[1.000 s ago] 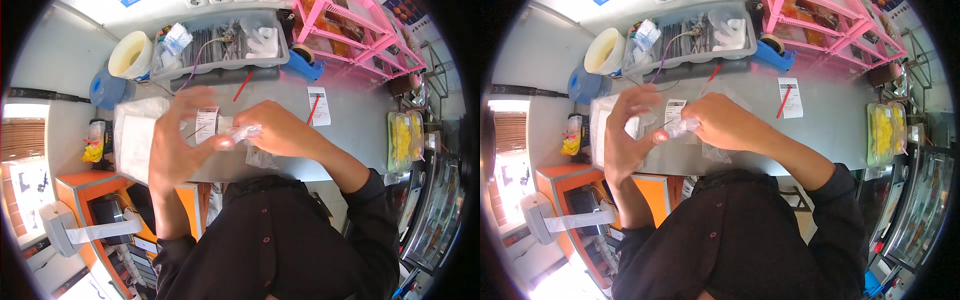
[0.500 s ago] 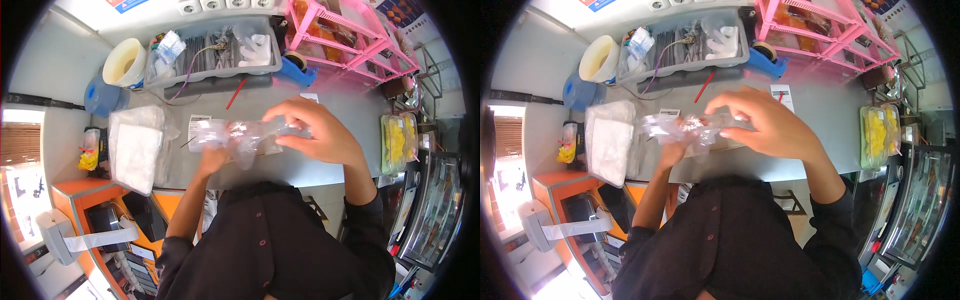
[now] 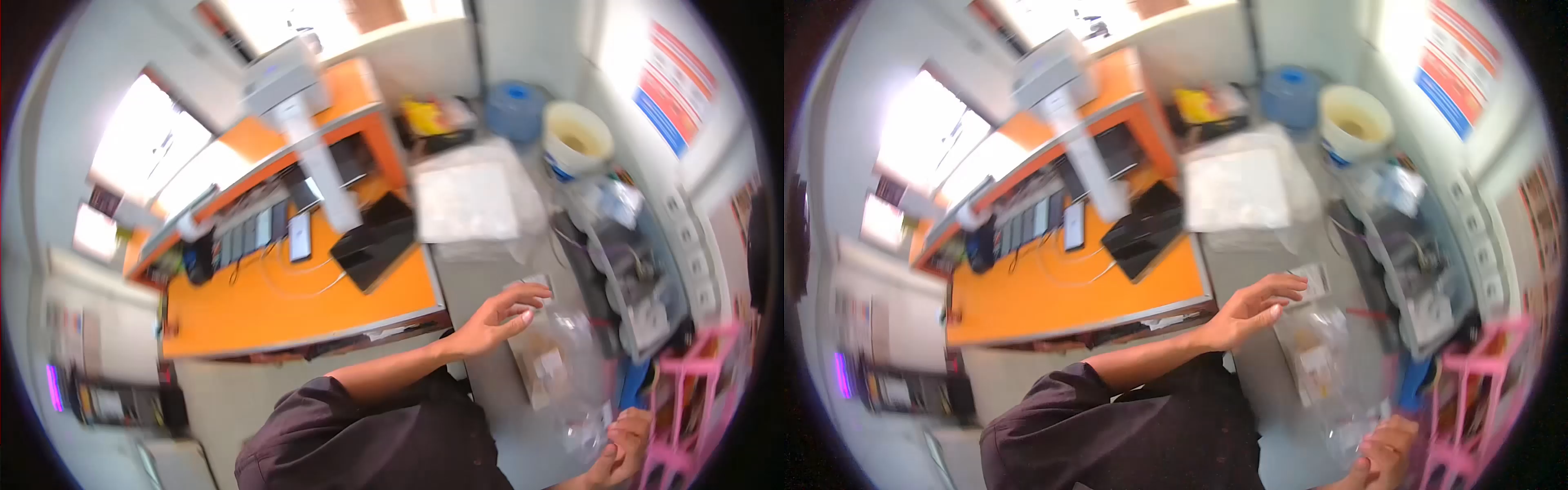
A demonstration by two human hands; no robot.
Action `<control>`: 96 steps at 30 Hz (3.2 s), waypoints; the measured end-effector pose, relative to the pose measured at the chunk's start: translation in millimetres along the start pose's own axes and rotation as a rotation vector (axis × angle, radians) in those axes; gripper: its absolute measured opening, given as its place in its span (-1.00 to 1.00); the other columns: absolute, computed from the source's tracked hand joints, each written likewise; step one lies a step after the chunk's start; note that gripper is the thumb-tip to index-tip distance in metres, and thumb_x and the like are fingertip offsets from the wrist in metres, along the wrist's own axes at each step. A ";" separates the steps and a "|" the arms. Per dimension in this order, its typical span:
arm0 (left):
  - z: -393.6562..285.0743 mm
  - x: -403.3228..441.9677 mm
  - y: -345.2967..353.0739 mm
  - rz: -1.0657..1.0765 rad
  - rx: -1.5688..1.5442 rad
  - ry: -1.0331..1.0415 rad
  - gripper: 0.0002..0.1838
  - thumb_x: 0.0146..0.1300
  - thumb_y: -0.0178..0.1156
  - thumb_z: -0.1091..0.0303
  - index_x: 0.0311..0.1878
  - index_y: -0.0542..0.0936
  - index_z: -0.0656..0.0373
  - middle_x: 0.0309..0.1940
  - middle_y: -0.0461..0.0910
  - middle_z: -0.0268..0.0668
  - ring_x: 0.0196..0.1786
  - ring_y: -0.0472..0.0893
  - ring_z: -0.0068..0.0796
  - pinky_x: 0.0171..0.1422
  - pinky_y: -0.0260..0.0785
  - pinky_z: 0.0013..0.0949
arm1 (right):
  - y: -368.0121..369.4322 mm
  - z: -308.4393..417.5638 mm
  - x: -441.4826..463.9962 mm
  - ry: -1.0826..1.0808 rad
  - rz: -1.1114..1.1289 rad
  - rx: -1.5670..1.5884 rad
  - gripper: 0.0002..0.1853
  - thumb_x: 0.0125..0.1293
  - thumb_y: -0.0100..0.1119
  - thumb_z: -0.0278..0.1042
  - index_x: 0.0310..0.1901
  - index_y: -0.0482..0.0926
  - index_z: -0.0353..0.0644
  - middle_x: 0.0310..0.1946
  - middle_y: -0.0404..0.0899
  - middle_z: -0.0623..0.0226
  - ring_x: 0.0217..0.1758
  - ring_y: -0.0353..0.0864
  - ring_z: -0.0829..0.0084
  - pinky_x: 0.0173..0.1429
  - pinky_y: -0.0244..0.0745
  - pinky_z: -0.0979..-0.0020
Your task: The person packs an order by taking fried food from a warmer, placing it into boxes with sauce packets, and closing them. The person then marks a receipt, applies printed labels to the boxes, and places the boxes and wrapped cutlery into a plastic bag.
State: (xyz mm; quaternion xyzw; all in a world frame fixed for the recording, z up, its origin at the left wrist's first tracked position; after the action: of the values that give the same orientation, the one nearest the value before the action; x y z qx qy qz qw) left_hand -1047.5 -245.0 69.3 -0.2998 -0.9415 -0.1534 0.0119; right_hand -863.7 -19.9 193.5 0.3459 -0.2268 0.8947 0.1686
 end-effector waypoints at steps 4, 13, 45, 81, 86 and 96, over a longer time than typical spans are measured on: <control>-32.5 -61.1 -80.0 -0.265 0.020 0.102 -0.60 0.50 0.15 0.33 0.33 0.46 0.22 0.31 0.44 -0.27 0.35 0.44 -0.40 0.47 0.27 -0.21 | 54.5 21.7 18.6 -0.150 0.131 0.127 -0.74 0.39 0.25 -0.26 -0.19 0.60 -0.37 -0.36 0.62 0.07 -0.27 0.57 0.15 -0.14 0.53 0.06; -145.0 -326.4 -496.7 -1.633 0.687 0.549 -0.45 0.23 0.36 0.51 0.27 0.41 0.25 0.25 0.44 -0.16 0.24 0.49 -0.31 0.37 0.36 -0.23 | 194.0 53.1 20.4 -0.072 0.284 0.162 -0.76 0.41 0.20 -0.30 -0.23 0.62 -0.36 -0.33 0.65 0.11 -0.23 0.60 0.16 -0.03 0.52 0.20; 6.7 13.0 70.5 -0.055 0.835 0.421 -0.26 0.12 0.50 0.22 0.30 0.41 0.33 0.10 0.47 -0.11 0.12 0.47 -0.29 0.19 0.34 -0.24 | 28.5 70.7 -73.9 0.096 -0.561 -0.007 -0.61 0.35 0.14 -0.65 0.22 0.52 -0.41 0.16 0.60 0.06 0.18 0.61 0.29 0.29 0.45 0.29; 55.7 35.9 101.1 0.194 0.236 -0.208 -0.55 0.41 0.15 0.51 0.35 0.46 0.18 -0.48 0.44 -0.50 -0.50 0.33 -0.76 -0.42 0.15 -0.57 | 86.1 -176.9 -131.0 0.455 0.497 -0.433 -0.50 0.43 0.19 -0.14 0.39 0.48 0.19 0.50 0.25 0.12 0.59 0.14 0.02 0.60 0.00 -0.13; 4.4 38.9 85.6 0.263 0.099 -0.177 -0.56 0.38 0.13 0.58 0.32 0.46 0.27 -0.45 0.43 -0.52 -0.50 0.30 -0.77 -0.41 0.12 -0.59 | 115.0 -168.8 -118.2 0.079 0.652 -0.545 -0.55 0.42 0.19 -0.08 0.33 0.53 0.24 0.52 0.23 0.17 0.60 0.14 0.01 0.56 -0.02 -0.28; -3.0 34.3 76.8 0.382 0.012 -0.181 -0.51 0.36 0.23 0.50 0.35 0.42 0.22 -0.32 0.50 -0.46 -0.35 0.38 -0.71 -0.27 0.20 -0.54 | 143.3 -167.5 -115.4 0.274 0.671 -0.674 -0.44 0.35 0.19 0.13 0.36 0.49 0.26 0.59 0.08 0.11 0.61 0.04 -0.12 0.48 0.01 -0.38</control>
State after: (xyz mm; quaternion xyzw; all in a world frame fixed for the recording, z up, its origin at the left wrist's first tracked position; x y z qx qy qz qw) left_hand -1032.2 -167.2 97.7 -0.4854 -0.8656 -0.1153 -0.0421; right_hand -939.0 -69.4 -38.3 0.0593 -0.5782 0.8137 0.0018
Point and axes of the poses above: each hand's wrist, its own x-axis towards the middle knuckle, its own y-axis out of the palm, z = x × y, the point moved 6 cm from there along x, towards the middle knuckle
